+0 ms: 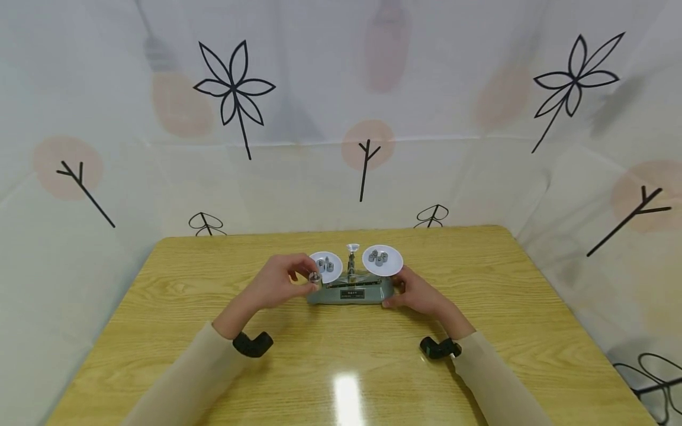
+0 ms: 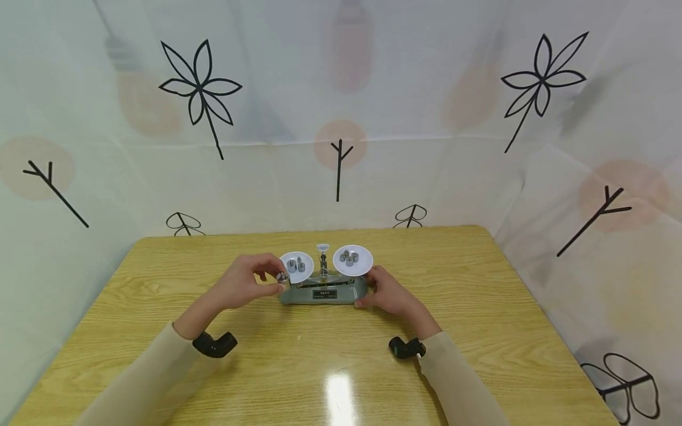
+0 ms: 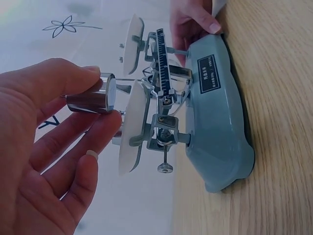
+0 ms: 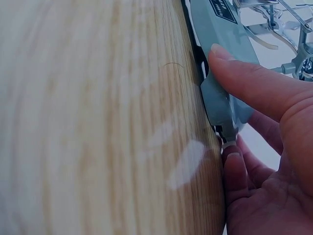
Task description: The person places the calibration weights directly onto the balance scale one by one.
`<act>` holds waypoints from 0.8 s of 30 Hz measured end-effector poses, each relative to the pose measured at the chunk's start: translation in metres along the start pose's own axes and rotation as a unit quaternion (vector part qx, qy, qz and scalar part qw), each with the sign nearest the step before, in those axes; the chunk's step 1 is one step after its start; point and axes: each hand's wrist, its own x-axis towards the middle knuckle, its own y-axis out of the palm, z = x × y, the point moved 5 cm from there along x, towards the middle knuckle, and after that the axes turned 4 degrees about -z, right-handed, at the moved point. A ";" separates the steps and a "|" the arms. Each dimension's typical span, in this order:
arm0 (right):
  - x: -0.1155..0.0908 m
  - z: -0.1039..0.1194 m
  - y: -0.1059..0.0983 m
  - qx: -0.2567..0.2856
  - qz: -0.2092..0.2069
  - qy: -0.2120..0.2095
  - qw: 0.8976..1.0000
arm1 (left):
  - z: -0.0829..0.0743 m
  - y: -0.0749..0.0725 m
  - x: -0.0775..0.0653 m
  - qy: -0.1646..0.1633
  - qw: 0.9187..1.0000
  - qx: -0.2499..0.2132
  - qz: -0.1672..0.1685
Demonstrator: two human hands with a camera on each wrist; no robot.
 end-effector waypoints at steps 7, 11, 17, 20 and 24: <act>-0.002 0.003 -0.001 0.000 0.000 -0.002 1.000 | 0.003 0.000 0.006 0.000 1.000 0.006 -0.003; -0.001 0.001 -0.001 0.000 0.000 -0.004 1.000 | 0.005 0.002 0.009 -0.007 1.000 0.006 -0.001; -0.001 0.001 -0.001 -0.003 0.002 -0.004 1.000 | 0.009 0.003 0.013 -0.025 1.000 0.012 0.005; -0.001 0.002 -0.001 -0.003 0.002 -0.003 1.000 | 0.009 0.003 0.013 -0.025 1.000 0.012 0.006; -0.001 0.002 -0.001 0.004 0.001 -0.004 1.000 | 0.010 0.003 0.014 -0.023 1.000 0.011 0.003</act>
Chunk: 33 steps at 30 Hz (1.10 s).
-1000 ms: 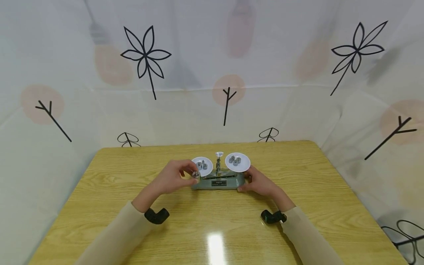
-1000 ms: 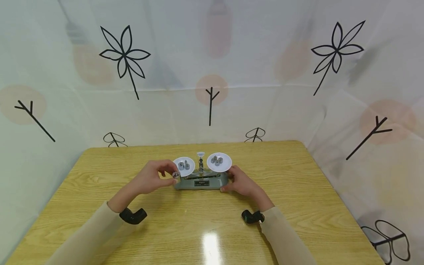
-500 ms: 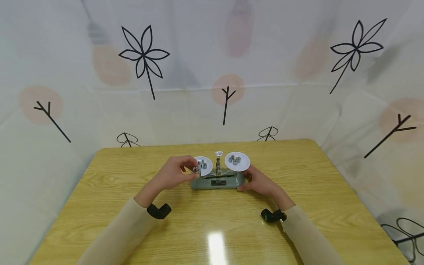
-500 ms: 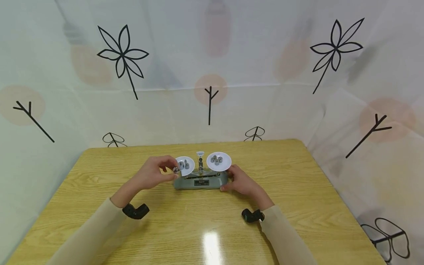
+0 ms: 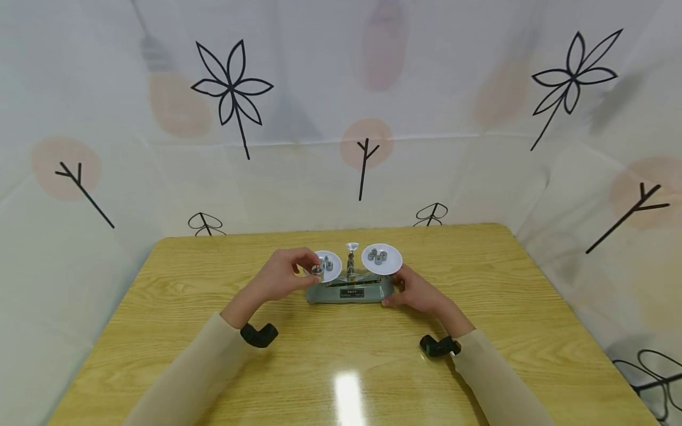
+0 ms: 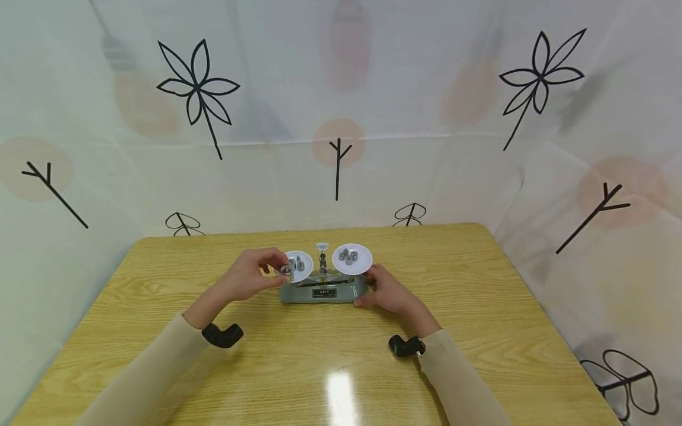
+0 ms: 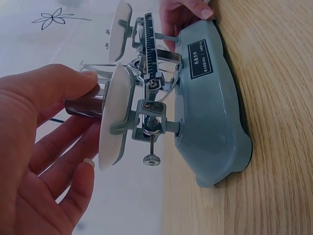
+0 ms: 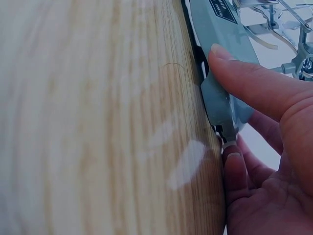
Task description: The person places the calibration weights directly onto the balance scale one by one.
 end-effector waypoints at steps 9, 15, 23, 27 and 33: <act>0.009 -0.031 0.001 -0.014 -0.006 -0.007 1.000 | 0.006 0.003 0.003 -0.013 1.000 0.008 -0.005; 0.011 -0.038 0.002 -0.015 -0.002 -0.015 1.000 | 0.009 0.005 0.003 -0.014 1.000 0.013 -0.012; 0.009 -0.026 0.003 -0.021 -0.005 -0.011 1.000 | 0.014 0.004 0.003 -0.022 0.999 0.013 -0.033; 0.004 -0.008 0.001 -0.015 0.000 -0.012 1.000 | 0.016 0.004 0.003 -0.022 0.999 0.010 -0.046; 0.009 -0.027 0.003 -0.026 -0.007 -0.010 1.000 | 0.017 0.004 0.001 -0.018 0.998 0.007 -0.065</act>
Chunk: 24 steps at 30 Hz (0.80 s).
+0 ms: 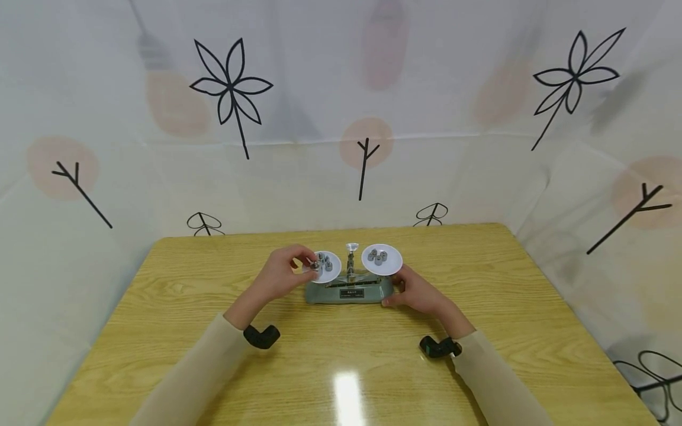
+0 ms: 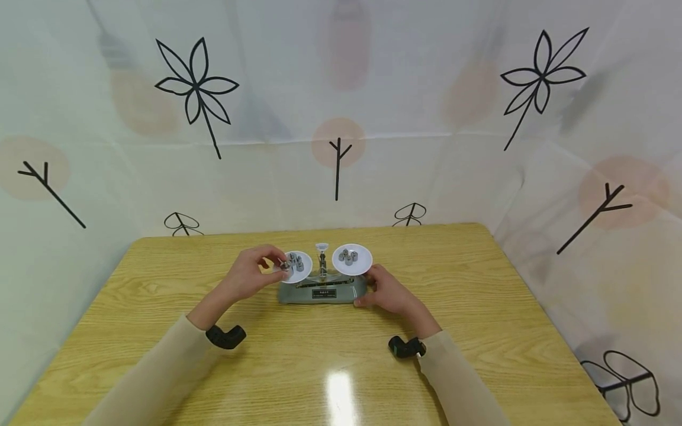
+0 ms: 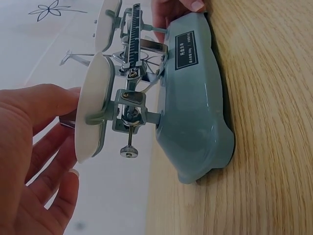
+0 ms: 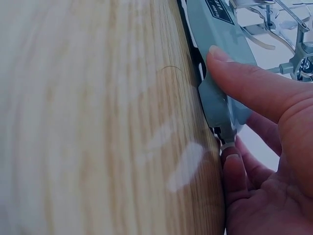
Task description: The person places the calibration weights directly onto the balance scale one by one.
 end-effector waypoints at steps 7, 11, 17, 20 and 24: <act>0.002 -0.010 -0.002 -0.004 -0.003 -0.002 1.000 | 0.000 -0.001 -0.004 -0.007 1.000 -0.012 -0.013; 0.001 -0.008 -0.003 -0.019 -0.011 -0.009 1.000 | 0.001 -0.001 -0.006 -0.010 0.999 -0.020 -0.024; -0.004 -0.009 -0.006 -0.042 -0.033 0.016 0.998 | 0.002 0.000 -0.012 -0.011 0.999 -0.035 -0.033; -0.007 -0.007 -0.007 -0.040 -0.039 0.024 0.998 | 0.002 0.000 -0.015 -0.007 0.998 -0.042 -0.038; -0.012 -0.005 -0.008 -0.038 -0.047 0.021 0.998 | 0.003 0.000 -0.020 0.002 0.998 -0.052 -0.042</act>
